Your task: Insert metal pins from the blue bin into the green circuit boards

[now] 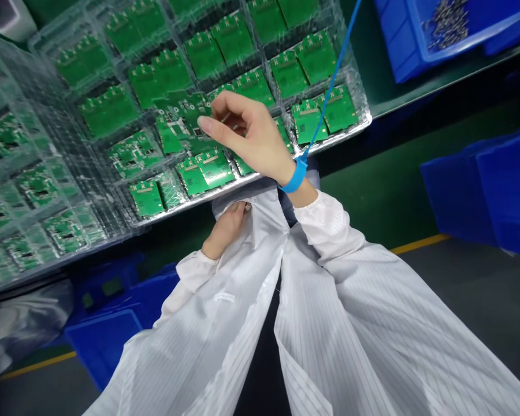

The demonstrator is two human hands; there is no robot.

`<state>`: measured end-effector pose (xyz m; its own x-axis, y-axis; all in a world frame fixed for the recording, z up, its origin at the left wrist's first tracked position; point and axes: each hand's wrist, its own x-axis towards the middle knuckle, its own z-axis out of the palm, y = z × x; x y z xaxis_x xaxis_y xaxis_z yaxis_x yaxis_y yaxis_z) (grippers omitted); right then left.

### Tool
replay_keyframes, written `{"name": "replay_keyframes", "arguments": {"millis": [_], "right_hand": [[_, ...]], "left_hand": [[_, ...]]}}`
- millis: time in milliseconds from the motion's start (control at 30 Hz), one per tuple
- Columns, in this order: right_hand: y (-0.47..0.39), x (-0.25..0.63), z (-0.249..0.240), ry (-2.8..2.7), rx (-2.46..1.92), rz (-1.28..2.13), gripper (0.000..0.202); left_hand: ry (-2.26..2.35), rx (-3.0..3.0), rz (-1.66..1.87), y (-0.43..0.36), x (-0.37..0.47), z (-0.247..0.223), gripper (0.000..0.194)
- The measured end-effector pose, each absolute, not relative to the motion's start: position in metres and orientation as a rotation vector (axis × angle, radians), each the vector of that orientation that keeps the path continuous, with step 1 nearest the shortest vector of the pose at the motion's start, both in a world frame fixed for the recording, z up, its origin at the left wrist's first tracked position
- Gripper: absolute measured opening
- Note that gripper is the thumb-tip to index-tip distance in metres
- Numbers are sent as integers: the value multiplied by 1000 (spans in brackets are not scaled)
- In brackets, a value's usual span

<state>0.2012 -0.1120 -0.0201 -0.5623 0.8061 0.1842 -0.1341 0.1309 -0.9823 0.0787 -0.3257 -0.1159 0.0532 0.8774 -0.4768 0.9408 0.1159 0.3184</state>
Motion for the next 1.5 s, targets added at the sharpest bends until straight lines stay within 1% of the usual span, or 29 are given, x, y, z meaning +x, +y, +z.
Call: {"name": "replay_keyframes", "arguments": {"millis": [100,200,333,433,600,733,800,933,1033,1133,1267,1400,1500], "right_hand": [[-112,203,-17,-1613,-631,1556,59],[-113,202,-16,-1611,-643,1563,59],[-112,202,-15,-1650,-737,1544,61],[-112,202,-12,-1679,-812,1552,61],[-113,202,-10,-1664,-782,1575,65],[-112,202,-11,-1660,-776,1581,65],[-112,202,-12,-1644,-745,1581,64],[-112,202,-13,-1645,-737,1583,61],[-113,202,-12,-1652,-774,1575,63],[-113,202,-10,-1632,-744,1567,65],[-112,202,-9,-1600,-723,1574,65],[-112,203,-10,-1647,-779,1561,64],[-113,202,-12,-1659,-816,1563,64]], "left_hand": [[1781,1758,-118,-330,81,-110,30],[1614,1871,-271,-337,98,-107,38],[1483,1930,-425,-346,125,-107,35],[1476,1934,-438,-348,136,-110,38],[1550,1893,-431,-345,142,-122,42],[1605,1825,-429,-330,146,-138,35],[1620,1805,-419,-322,146,-141,35],[1566,1823,-325,-315,141,-124,39],[1455,1859,-81,-316,135,-100,36],[1310,1930,77,-314,136,-90,43],[1137,2004,-29,-311,139,-101,46],[1239,2017,-85,-318,125,-106,53],[1287,1966,-217,-328,108,-104,50]]}}
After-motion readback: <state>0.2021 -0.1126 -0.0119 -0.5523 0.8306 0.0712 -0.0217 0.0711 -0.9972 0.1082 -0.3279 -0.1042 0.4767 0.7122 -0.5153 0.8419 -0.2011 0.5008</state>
